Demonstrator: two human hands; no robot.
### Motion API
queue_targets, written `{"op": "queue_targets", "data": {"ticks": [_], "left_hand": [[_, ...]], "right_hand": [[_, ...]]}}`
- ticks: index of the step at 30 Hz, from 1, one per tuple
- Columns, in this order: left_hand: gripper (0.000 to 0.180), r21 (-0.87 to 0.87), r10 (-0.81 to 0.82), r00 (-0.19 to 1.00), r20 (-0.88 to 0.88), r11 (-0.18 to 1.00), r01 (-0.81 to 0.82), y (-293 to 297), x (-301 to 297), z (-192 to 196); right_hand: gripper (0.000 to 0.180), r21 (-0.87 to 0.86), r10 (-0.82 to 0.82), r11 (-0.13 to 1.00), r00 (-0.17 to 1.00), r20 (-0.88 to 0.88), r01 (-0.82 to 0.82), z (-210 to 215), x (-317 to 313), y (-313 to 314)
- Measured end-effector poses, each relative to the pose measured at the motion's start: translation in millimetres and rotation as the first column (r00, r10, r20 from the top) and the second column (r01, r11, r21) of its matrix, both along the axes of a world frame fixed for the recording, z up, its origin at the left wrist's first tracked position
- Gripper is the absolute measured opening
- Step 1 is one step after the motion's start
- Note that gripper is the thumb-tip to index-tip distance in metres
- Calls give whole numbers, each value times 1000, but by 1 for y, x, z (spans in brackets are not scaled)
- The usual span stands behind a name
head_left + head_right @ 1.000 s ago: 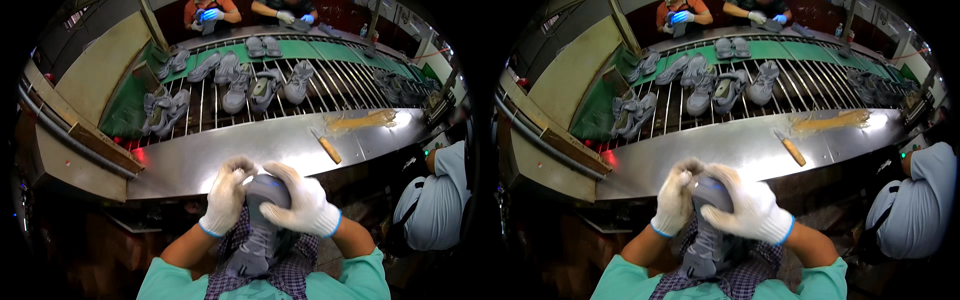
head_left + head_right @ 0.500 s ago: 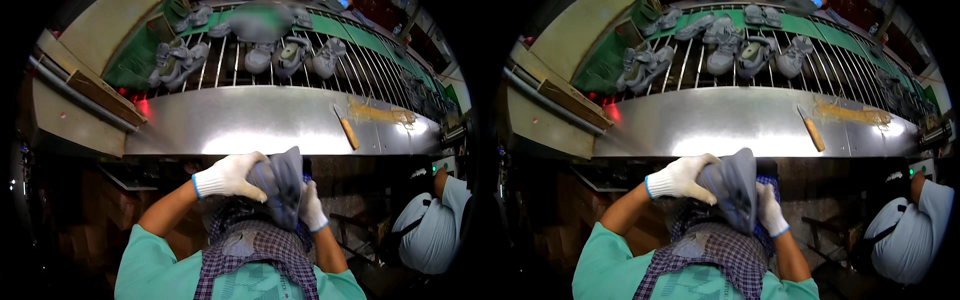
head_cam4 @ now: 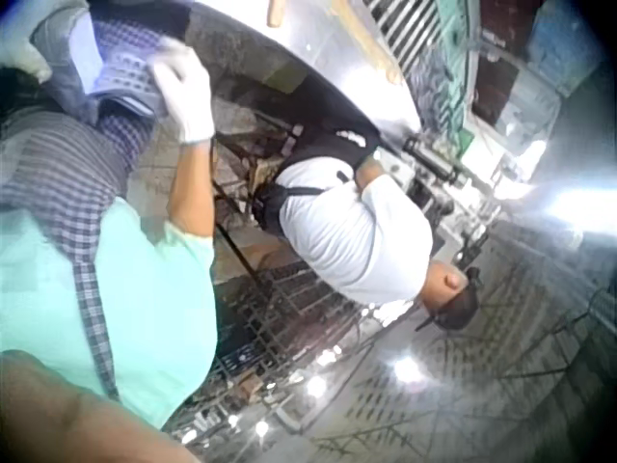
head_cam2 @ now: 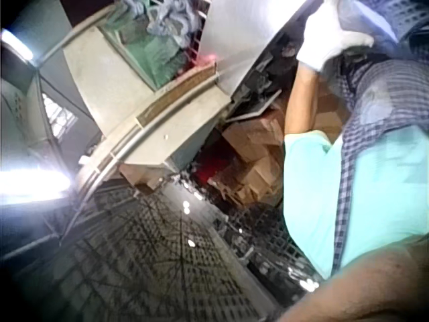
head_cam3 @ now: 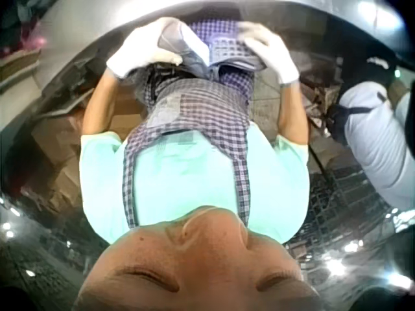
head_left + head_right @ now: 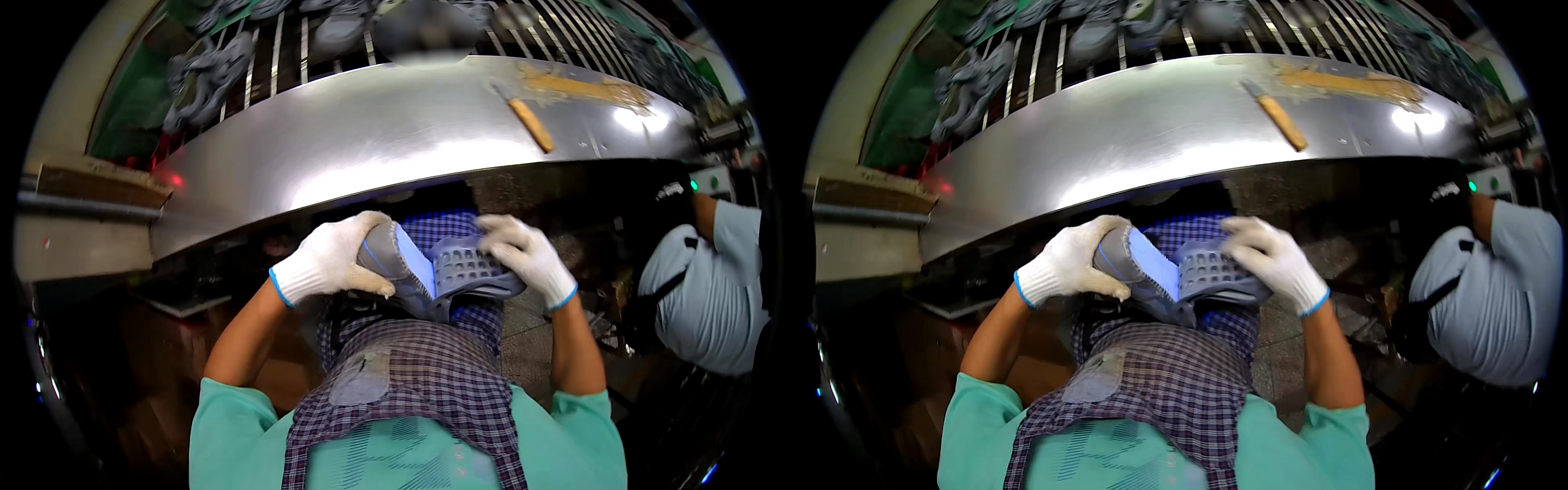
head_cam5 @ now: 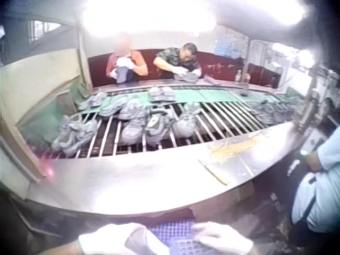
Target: The person picks up and applies adhesive to the soles of shoes using a small knife before pressing the soles onto the shoe bodies and placing them back on a conveyor.
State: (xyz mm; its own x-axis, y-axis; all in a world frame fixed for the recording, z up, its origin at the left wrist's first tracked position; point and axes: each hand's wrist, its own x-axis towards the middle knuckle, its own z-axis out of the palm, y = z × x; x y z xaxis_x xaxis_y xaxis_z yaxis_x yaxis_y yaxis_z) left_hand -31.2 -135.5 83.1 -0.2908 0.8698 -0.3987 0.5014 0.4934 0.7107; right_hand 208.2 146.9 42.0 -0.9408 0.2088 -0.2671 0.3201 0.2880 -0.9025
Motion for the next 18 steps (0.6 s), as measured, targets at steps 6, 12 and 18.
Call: {"op": "queue_targets", "data": {"ticks": [6, 12, 18], "left_hand": [[50, 196, 324, 849, 416, 880, -432, -28, 1, -54], [32, 626, 44, 998, -41, 780, -9, 43, 3, -26], [70, 717, 145, 988, 50, 683, -137, -20, 92, -22]], "right_hand": [[26, -400, -265, 901, 943, -202, 168, -48, 45, -56], [59, -118, 280, 941, 927, -250, -316, 56, -16, -47], [93, 95, 140, 989, 933, -331, -114, -1, 11, -80]]}}
